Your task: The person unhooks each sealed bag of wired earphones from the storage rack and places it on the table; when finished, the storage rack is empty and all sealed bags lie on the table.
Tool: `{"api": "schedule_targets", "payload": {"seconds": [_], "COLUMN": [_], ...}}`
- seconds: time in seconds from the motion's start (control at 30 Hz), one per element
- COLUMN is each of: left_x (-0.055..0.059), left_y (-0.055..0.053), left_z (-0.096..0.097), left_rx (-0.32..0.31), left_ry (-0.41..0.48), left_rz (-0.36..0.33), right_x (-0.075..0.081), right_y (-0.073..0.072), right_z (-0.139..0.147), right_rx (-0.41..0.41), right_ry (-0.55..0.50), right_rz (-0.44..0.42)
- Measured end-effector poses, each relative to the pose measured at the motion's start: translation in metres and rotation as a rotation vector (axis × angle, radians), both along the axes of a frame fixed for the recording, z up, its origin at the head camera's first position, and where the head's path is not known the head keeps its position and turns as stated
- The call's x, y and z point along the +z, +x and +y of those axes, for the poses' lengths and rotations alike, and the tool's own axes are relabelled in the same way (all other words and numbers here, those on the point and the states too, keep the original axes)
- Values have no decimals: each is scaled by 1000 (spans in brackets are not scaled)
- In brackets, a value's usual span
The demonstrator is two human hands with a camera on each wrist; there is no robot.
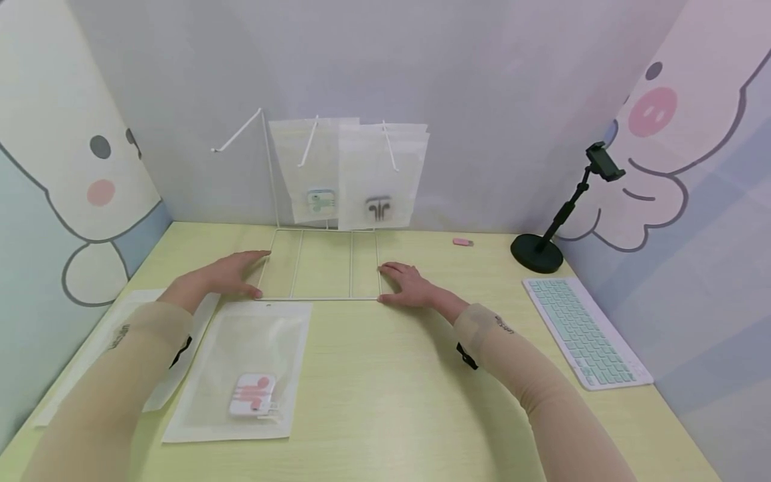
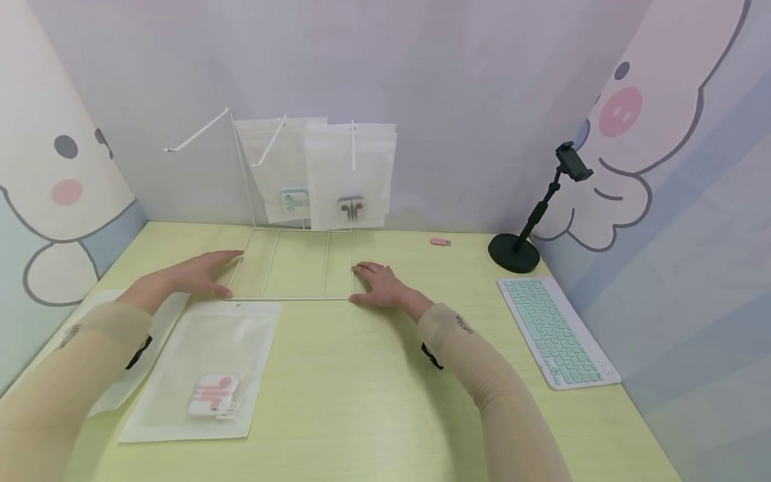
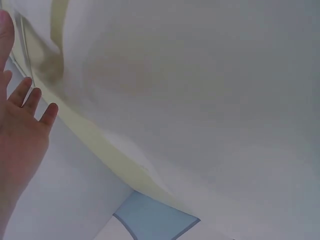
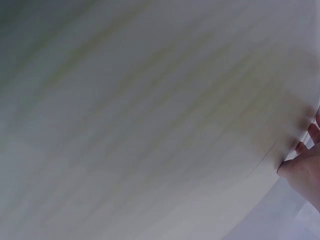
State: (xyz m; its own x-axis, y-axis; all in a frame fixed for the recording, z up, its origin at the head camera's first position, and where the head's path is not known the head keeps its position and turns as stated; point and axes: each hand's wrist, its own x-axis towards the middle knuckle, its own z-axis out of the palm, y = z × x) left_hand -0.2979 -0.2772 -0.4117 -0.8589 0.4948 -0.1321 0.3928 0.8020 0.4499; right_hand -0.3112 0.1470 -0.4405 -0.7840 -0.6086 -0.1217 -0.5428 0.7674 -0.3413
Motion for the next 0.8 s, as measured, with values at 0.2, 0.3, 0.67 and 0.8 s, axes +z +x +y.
{"api": "schedule_targets", "payload": {"seconds": [0.2, 0.3, 0.67, 0.8], "left_x": [-1, -3, -7, -10], "left_y": [2, 2, 3, 5], "left_z": [-4, -6, -7, -7], "left_rx": [-3, -1, -5, -2], "left_ry": [16, 21, -24, -27], "left_rz": [-56, -61, 23, 43], "right_x": [0, 0, -1, -1], "right_y": [0, 0, -2, -2], "right_z": [-2, -3, -3, -1], "right_rx": [0, 3, 6, 4], "right_ry": [-1, -2, 17, 4], "right_rz": [4, 9, 8, 7]}}
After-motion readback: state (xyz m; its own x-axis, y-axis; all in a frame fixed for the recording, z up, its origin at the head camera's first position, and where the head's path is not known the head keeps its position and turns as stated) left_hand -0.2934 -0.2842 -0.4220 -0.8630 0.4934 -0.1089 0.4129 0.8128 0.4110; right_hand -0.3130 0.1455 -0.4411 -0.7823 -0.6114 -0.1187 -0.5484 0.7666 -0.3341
